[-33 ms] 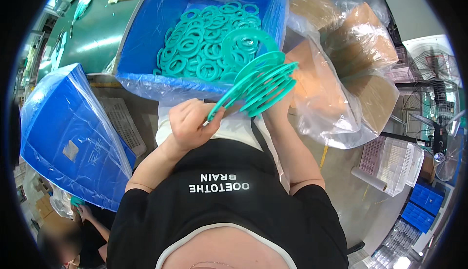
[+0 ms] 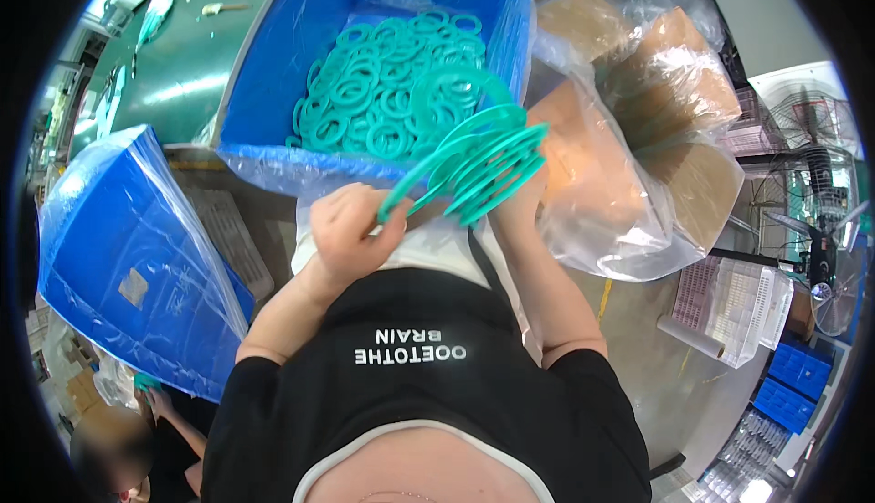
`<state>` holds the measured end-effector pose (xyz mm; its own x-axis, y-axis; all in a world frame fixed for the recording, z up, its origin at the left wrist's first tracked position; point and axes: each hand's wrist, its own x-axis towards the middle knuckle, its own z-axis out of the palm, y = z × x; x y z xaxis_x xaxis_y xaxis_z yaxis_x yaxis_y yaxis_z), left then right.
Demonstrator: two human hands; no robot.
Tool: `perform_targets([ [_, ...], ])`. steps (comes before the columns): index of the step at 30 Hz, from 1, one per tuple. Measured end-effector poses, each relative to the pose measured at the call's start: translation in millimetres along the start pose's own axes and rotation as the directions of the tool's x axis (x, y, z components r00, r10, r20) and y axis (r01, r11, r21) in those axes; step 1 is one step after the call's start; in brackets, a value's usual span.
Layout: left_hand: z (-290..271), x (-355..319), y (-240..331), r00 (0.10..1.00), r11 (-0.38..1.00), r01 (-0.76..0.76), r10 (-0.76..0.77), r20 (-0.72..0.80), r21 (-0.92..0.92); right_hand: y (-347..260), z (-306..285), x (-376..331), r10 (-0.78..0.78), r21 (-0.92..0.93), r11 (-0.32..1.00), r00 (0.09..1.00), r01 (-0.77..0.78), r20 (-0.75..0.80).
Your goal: Sort and inspect green plastic rings from a large blue bin into smaller batches.
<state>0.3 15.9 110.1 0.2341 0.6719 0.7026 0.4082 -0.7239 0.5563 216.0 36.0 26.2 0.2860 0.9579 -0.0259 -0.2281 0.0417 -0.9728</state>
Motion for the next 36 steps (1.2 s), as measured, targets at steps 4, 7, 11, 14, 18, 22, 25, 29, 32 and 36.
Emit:
perform_targets([
  [4,-10,19,13,0.997,0.997,-0.084,0.084,-0.001,-0.002,-20,24,-3,-0.147,0.100,0.983,0.985,0.156,-0.093],
  [7,-5,23,18,0.737,0.494,0.607,-0.643,0.208,-0.622,-36,26,3,-0.241,-0.024,0.970,0.970,0.241,-0.007],
  [11,-6,22,20,0.983,0.983,-0.182,0.182,0.033,-0.005,-44,6,7,-0.064,-0.044,0.997,0.998,0.063,-0.013],
  [14,-15,21,35,0.973,0.896,-0.230,0.206,-0.104,-0.381,-58,-7,14,-0.368,-0.608,0.716,0.926,0.343,0.090],
  [18,-39,39,27,0.840,0.394,0.304,-0.541,0.049,-0.867,-45,-50,43,-0.053,-0.304,0.952,0.993,0.017,-0.110],
  [22,-8,20,4,0.628,0.373,0.507,-0.777,0.038,-0.777,-74,-134,101,-0.080,0.697,0.715,0.997,0.056,0.001],
  [25,2,4,-18,0.503,0.123,0.644,-0.811,0.297,-0.755,-83,-135,111,0.264,0.953,0.287,0.964,-0.095,0.017],
  [29,5,-11,-28,0.508,0.033,0.609,-0.784,0.357,-0.793,-51,-87,79,0.172,0.959,0.271,0.984,-0.079,0.033],
  [32,1,-19,-37,0.467,-0.017,0.622,-0.794,0.389,-0.783,-37,-40,42,0.251,0.851,0.398,0.933,-0.343,0.258],
  [36,-10,-29,-50,0.482,0.066,0.676,-0.793,0.373,-0.734,-36,35,-1,0.084,0.157,0.970,0.866,-0.184,0.493],
])
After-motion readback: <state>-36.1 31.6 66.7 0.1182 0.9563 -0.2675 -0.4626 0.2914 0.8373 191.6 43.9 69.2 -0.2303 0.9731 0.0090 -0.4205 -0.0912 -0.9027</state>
